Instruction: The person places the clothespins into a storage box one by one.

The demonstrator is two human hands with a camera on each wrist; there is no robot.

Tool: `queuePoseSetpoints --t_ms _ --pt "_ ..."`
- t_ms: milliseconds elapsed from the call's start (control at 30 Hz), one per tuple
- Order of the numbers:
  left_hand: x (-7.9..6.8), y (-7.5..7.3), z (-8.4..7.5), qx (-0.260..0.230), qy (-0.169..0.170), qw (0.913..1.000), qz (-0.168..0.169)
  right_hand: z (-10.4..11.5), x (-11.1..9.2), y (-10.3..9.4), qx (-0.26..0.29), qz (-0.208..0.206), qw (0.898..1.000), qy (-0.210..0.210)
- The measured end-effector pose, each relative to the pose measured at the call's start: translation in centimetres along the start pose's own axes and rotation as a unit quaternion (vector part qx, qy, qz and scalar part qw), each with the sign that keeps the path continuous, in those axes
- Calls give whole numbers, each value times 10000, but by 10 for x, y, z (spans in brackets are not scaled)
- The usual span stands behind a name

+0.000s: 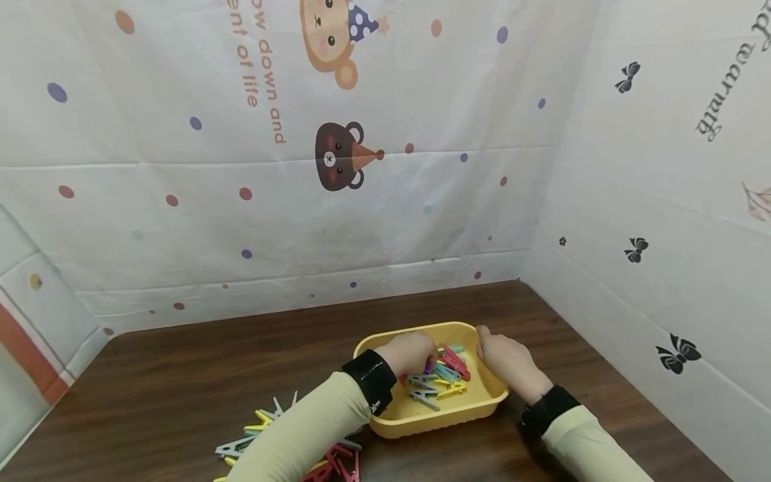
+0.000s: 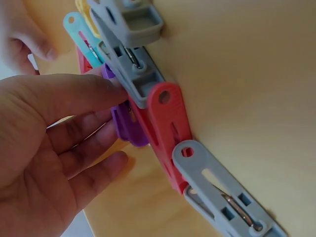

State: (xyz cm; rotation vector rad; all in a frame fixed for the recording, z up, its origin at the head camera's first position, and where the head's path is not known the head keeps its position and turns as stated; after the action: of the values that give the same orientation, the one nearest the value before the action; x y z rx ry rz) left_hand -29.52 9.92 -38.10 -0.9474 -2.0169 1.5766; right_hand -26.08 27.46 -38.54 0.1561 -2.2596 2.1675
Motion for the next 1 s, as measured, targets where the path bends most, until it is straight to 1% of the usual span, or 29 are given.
queuePoseSetpoints --t_ms 100,233,333,433,500,633,800,900,1000 --pt "-2 -1 -2 36 -34 10000 28 0 0 0 7 -1 10000 -2" --pt "-2 0 -2 -51 -71 9999 88 0 0 0 -9 -26 10000 -14" --pt "0 -2 -1 -344 -119 9993 73 0 0 0 -8 -5 10000 -3" --pt "1 -11 -1 -683 -126 9976 -50 0 0 -1 -9 8 10000 -2" --pt "2 -21 -2 -816 -55 9965 -172 -1 -1 -1 -7 -3 10000 -15" --pt "-3 -41 -6 -935 214 9945 -411 -1 -2 -1 27 -20 10000 -31" --pt "-19 -68 -11 -1243 548 9887 -630 -2 -2 1 90 -66 9999 -21" --pt "-36 -84 -13 -1356 655 9861 -696 -2 -2 1 105 -126 9998 -63" --pt "-56 -94 -9 -1378 675 9854 -735 -2 -2 1 80 -122 9999 -74"
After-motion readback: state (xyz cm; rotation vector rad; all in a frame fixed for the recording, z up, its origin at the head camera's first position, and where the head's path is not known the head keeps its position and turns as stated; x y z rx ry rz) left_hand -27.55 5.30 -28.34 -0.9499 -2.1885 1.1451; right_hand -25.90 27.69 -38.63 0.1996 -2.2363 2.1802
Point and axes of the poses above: each hand's wrist, its own x-axis towards the middle knuckle, its own y-axis out of the palm, z = x × y, the point moved 3 cm from there along x, towards the middle knuckle, and after that the axes turned 12 degrees about -x, right-handed, at the moved point
